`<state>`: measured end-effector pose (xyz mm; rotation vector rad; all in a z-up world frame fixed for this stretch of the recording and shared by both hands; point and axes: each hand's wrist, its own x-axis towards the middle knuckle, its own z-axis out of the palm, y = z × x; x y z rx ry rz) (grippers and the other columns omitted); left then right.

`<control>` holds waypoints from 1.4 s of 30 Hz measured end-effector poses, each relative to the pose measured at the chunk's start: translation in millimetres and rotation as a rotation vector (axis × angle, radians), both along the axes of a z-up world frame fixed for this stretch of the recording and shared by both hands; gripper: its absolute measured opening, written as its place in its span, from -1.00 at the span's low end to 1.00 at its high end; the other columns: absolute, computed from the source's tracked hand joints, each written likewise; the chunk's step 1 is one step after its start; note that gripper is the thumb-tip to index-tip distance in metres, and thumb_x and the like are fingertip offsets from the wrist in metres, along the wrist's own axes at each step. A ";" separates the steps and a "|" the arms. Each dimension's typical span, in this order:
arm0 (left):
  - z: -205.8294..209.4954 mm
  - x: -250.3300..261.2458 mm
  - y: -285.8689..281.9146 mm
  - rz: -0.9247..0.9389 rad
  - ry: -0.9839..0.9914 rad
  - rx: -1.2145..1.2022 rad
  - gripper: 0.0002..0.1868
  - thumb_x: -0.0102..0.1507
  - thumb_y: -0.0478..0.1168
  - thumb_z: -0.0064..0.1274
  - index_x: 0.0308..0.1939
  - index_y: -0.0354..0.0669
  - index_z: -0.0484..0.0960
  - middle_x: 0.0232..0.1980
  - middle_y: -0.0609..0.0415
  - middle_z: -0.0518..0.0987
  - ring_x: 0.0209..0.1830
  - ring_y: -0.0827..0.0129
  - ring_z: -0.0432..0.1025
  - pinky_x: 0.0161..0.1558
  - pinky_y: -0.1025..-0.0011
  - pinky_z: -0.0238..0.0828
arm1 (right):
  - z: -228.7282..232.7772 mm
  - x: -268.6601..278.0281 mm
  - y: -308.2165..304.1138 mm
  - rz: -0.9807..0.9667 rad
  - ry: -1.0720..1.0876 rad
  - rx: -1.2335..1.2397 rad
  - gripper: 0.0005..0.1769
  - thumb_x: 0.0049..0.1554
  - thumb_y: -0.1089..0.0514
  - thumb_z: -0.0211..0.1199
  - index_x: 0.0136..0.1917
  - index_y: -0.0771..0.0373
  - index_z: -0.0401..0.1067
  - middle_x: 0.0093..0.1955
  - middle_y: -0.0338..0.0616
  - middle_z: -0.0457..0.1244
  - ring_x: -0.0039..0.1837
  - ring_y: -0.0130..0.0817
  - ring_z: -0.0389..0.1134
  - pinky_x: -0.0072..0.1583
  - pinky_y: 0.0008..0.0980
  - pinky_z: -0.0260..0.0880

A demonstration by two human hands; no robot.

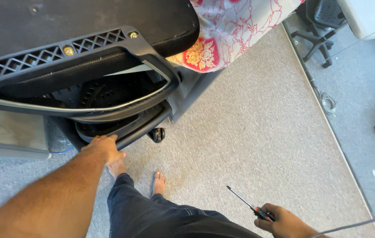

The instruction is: The person uses a screwdriver to attach a black plastic frame to the underside of an office chair seat, inserting and tightening several screws to secure the part.

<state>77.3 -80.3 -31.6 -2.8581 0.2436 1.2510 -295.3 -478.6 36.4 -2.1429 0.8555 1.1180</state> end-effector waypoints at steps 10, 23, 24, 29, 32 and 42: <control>-30.4 35.0 0.3 -0.039 0.066 0.105 0.13 0.23 0.26 0.23 0.66 0.28 -0.20 0.72 0.12 -0.15 0.72 0.21 -0.28 0.54 -0.10 -0.01 | 41.7 72.0 16.3 -0.209 0.253 -0.117 -0.61 0.20 -0.20 0.26 0.11 0.10 0.49 -0.35 -0.24 0.18 -0.27 -0.40 0.21 -0.14 -0.32 0.25; -106.6 69.2 3.6 -0.192 0.016 0.093 -0.10 0.37 0.07 0.00 0.66 0.21 -0.20 0.70 0.05 -0.11 0.69 0.12 -0.20 0.59 -0.01 -0.26 | 42.0 123.1 40.0 -0.357 0.056 -0.008 -0.69 0.17 -0.08 0.30 -0.12 0.21 0.45 -0.42 -0.24 0.15 -0.34 -0.43 0.14 -0.24 -0.37 0.16; -112.7 71.3 5.7 -0.180 -0.052 0.072 -0.23 0.41 0.00 -0.08 0.64 0.18 -0.07 0.69 0.04 -0.03 0.68 0.10 -0.13 0.59 -0.01 -0.22 | 40.9 122.7 39.8 -0.364 0.063 -0.012 -0.69 0.17 -0.08 0.29 -0.12 0.21 0.45 -0.43 -0.24 0.14 -0.34 -0.43 0.14 -0.24 -0.37 0.16; -113.8 70.5 11.1 -0.179 -0.105 0.008 -0.38 0.44 -0.04 -0.16 0.58 -0.03 0.15 0.61 -0.10 0.20 0.62 0.06 0.07 0.54 0.09 -0.03 | 46.2 116.6 39.5 -0.368 0.083 -0.020 -0.67 0.16 -0.08 0.31 -0.12 0.23 0.44 -0.42 -0.24 0.15 -0.35 -0.42 0.15 -0.25 -0.36 0.17; -87.8 53.3 7.6 -0.278 0.044 0.057 -0.17 0.36 0.09 -0.02 0.59 -0.12 -0.01 0.56 -0.12 0.17 0.55 0.11 0.11 0.51 0.14 -0.03 | 43.3 118.6 39.4 -0.391 0.160 -0.041 -0.68 0.19 -0.11 0.28 -0.07 0.19 0.45 -0.39 -0.24 0.16 -0.32 -0.42 0.15 -0.22 -0.35 0.19; 27.8 -43.3 -24.9 -0.242 0.017 -0.294 -0.43 0.35 0.06 -0.01 0.34 -0.17 0.36 0.18 -0.05 0.54 0.17 0.18 0.51 0.33 0.26 0.35 | 37.5 104.7 26.6 -0.327 0.084 -0.065 -0.65 0.18 -0.14 0.31 0.00 0.18 0.49 -0.38 -0.24 0.17 -0.29 -0.40 0.18 -0.20 -0.33 0.24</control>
